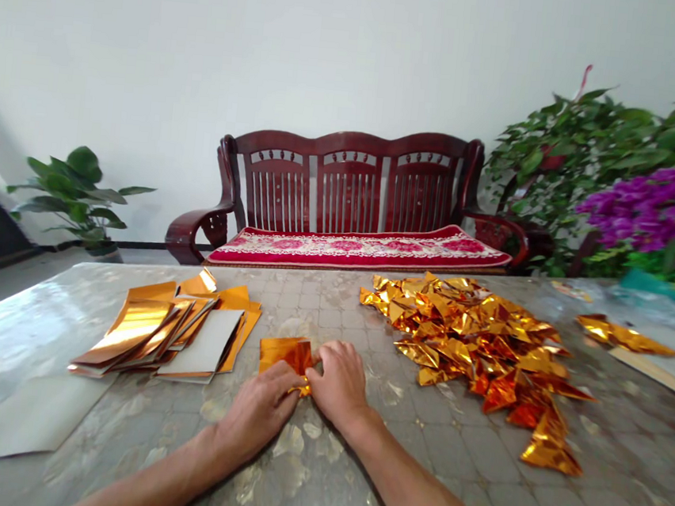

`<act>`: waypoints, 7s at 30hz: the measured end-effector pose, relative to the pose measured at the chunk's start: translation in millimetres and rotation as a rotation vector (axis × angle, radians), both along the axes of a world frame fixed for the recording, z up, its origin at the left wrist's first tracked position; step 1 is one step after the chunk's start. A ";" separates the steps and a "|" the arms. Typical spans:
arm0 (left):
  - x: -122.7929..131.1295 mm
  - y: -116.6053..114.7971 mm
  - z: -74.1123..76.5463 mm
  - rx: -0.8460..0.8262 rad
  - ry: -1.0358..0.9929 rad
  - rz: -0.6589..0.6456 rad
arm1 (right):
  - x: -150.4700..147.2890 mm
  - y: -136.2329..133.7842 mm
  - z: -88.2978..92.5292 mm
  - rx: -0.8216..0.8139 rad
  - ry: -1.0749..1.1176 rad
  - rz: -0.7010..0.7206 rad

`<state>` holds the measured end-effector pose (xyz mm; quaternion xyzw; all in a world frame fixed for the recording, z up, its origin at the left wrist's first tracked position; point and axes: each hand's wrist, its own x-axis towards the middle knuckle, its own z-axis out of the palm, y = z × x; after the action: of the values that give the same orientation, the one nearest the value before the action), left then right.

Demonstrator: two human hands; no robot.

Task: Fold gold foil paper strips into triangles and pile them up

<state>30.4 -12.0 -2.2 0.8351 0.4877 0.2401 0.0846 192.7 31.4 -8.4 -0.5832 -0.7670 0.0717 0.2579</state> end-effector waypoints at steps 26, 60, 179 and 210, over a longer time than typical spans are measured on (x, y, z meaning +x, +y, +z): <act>-30.4 34.0 -0.5 0.497 0.165 0.009 | 11.8 -3.3 6.6 0.560 -0.280 0.245; -24.0 45.4 7.5 -0.067 0.282 0.287 | 5.0 5.2 6.2 0.055 -0.329 0.137; -15.1 28.1 -4.7 0.074 0.196 0.034 | 21.2 7.8 4.8 0.032 -0.048 0.269; -17.6 27.6 8.6 0.132 0.381 -0.071 | 22.3 -19.6 30.6 0.079 -0.406 0.429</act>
<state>12.8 15.7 6.3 0.8859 0.4482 0.1061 -0.0556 215.0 11.9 22.1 -0.3997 -0.9108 -0.0236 0.1007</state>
